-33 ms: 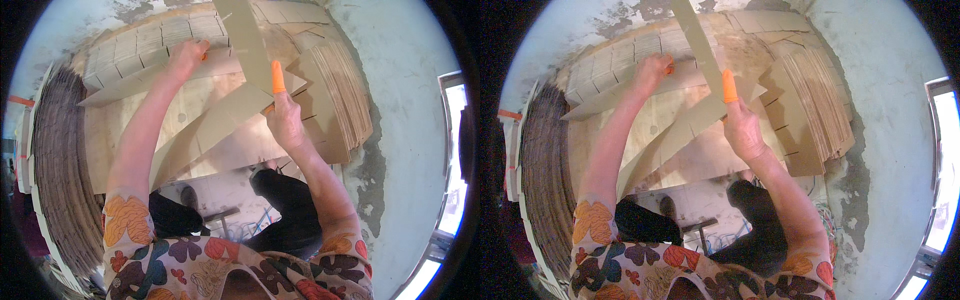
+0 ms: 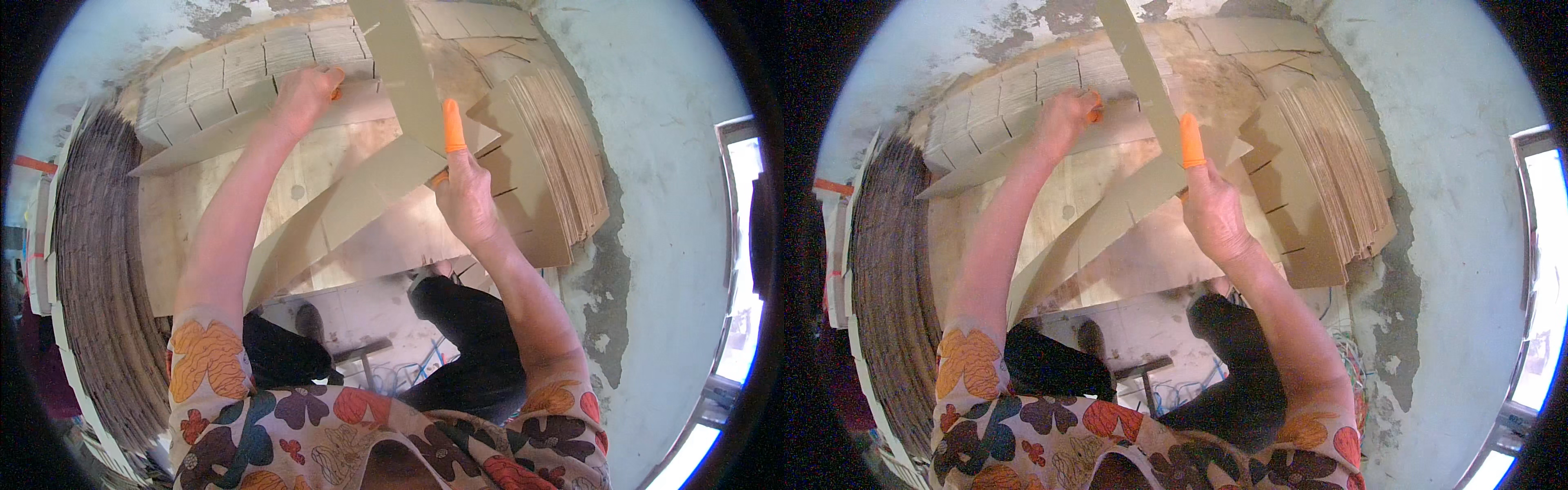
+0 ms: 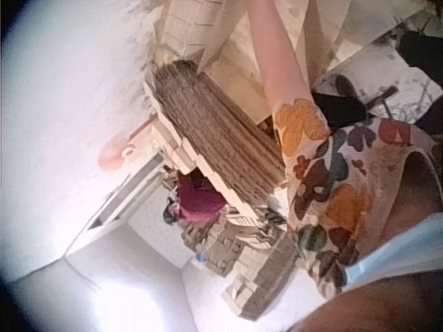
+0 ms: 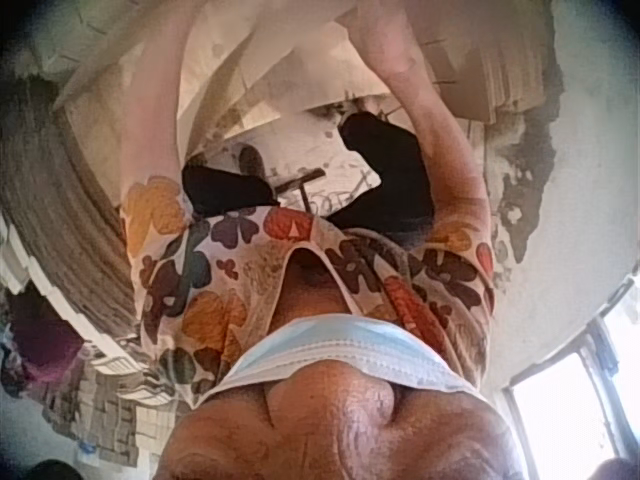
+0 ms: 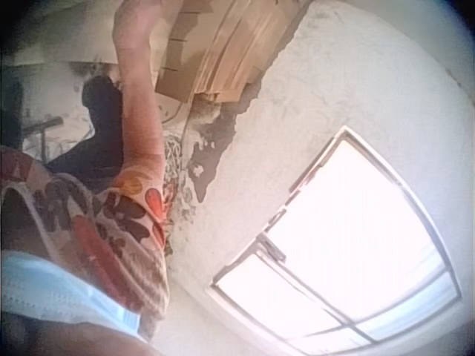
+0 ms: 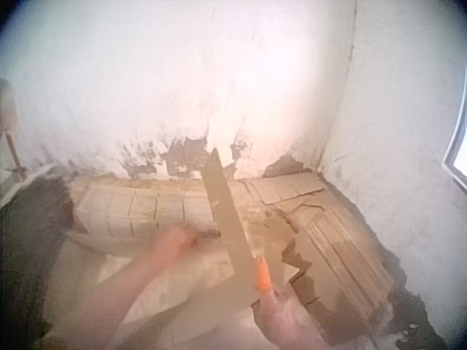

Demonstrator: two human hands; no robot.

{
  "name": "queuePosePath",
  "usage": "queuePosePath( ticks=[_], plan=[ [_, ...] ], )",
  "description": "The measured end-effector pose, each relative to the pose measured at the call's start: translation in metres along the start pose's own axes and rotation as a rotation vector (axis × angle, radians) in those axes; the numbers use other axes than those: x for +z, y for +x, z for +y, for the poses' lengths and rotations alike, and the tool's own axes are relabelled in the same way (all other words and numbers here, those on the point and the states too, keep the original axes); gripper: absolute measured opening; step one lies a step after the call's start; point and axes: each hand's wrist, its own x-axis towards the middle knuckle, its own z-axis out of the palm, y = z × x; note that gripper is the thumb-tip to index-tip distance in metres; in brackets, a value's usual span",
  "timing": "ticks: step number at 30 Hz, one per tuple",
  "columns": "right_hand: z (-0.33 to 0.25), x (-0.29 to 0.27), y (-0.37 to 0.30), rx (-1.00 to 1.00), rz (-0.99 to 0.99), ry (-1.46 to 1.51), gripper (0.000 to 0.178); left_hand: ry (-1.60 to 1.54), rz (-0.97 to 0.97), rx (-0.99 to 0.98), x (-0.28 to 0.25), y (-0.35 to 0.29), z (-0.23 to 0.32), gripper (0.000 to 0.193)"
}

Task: The person sits on the floor and repeatedly folds pre-scored cardboard sheets into box dividers. They insert each folded divider into a larger cardboard box, arranging them side by side to form a grid of compartments.

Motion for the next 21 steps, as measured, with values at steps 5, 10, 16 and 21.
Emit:
queuePosePath(
  ticks=[5,10,16,21],
  plan=[
    [0.004,-0.002,-0.001,0.024,-0.095,-0.076,0.083,0.038,0.075,0.162,-0.011,-0.008,0.017,0.007],
    [0.013,0.001,-0.003,0.003,-0.135,-0.176,0.081,-0.022,0.197,0.236,-0.012,-0.015,0.036,0.008],
    [0.026,0.012,-0.01,0.057,-0.208,-0.262,0.082,-0.194,0.165,0.27,-0.016,-0.032,0.063,0.014],
    [0.023,0.006,-0.017,0.123,-0.166,-0.245,0.088,-0.638,-0.275,-0.205,-0.061,-0.01,0.062,0.029]
  ],
)
